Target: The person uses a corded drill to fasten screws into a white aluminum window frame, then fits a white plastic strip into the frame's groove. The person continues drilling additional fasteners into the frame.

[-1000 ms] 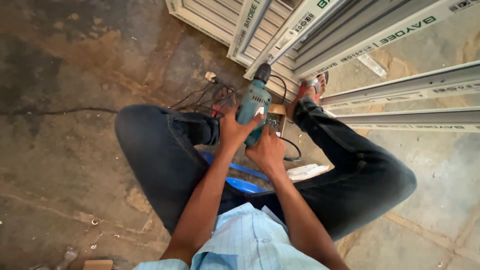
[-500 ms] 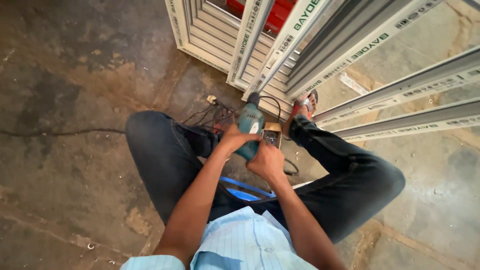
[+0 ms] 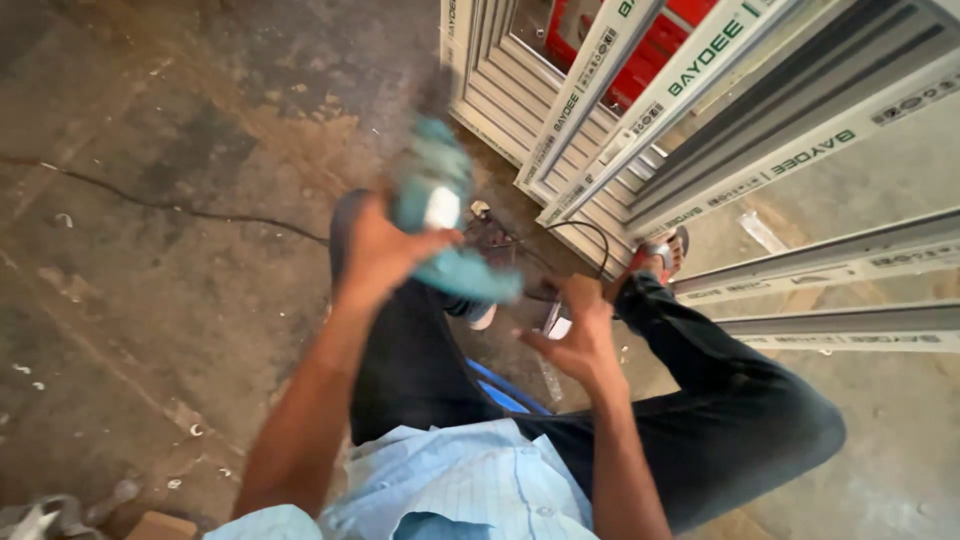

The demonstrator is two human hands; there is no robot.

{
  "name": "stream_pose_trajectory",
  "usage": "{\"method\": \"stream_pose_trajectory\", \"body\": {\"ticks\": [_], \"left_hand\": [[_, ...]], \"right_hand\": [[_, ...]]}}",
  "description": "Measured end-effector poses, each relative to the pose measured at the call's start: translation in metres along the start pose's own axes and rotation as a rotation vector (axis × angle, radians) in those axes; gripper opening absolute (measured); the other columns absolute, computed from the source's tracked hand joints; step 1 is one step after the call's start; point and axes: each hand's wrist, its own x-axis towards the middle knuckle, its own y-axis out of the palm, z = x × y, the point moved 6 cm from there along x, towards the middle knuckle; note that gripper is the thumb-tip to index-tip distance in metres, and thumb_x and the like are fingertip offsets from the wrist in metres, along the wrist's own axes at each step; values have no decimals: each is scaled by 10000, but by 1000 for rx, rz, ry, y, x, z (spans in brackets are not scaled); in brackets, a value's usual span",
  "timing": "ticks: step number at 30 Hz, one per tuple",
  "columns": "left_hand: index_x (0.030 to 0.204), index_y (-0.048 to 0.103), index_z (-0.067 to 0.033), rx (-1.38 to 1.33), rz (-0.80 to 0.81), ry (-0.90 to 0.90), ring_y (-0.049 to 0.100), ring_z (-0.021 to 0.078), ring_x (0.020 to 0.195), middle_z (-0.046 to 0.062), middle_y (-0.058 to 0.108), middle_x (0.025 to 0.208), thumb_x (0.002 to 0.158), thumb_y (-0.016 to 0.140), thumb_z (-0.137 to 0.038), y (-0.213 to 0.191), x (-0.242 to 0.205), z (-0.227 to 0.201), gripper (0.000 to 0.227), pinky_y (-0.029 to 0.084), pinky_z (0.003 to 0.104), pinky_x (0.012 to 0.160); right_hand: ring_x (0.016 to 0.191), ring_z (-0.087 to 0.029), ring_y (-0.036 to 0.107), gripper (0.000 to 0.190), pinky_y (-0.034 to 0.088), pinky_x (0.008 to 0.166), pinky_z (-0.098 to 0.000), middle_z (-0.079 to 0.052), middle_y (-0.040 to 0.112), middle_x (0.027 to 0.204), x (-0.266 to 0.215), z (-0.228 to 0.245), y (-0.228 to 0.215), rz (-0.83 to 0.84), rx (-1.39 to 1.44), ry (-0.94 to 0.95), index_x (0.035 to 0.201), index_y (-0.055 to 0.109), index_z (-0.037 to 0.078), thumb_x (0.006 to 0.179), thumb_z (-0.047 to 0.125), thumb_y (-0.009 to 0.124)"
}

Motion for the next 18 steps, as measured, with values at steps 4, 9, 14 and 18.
{"method": "stream_pose_trajectory", "body": {"ticks": [4,9,14,18], "left_hand": [[1343,520,17,212,-297,374,642,227,1125,132,618,1250,842,1026,-131,-123,30,-38,727,570,424,1000],[1481,431,114,505,-498,446,593,302,1306,231,552,1500,894,914,-176,-286,26,-35,814,487,424,1122],[1302,594,25,1059,-533,2,699,340,1114,201,703,1269,894,860,-346,-367,-36,-3,613,545,464,996],[1323,583,18,1396,-475,-31,683,437,978,248,691,1148,693,934,-398,-355,-50,37,833,538,530,800]], "right_hand": [[1108,-365,629,881,524,932,-456,-190,645,1209,-7,-20,-23,-174,-83,193,1320,565,32,582,259,988],[1024,-283,716,884,565,876,-388,-155,707,1204,-15,-43,-36,-222,0,323,1424,522,24,666,232,926],[1016,-279,716,849,562,880,-390,-153,736,1150,-10,-42,-15,-111,-26,266,1413,528,14,668,178,901],[1044,-259,725,879,561,878,-384,-133,736,1151,-8,-50,1,-53,-41,272,1441,512,24,673,178,909]]}}
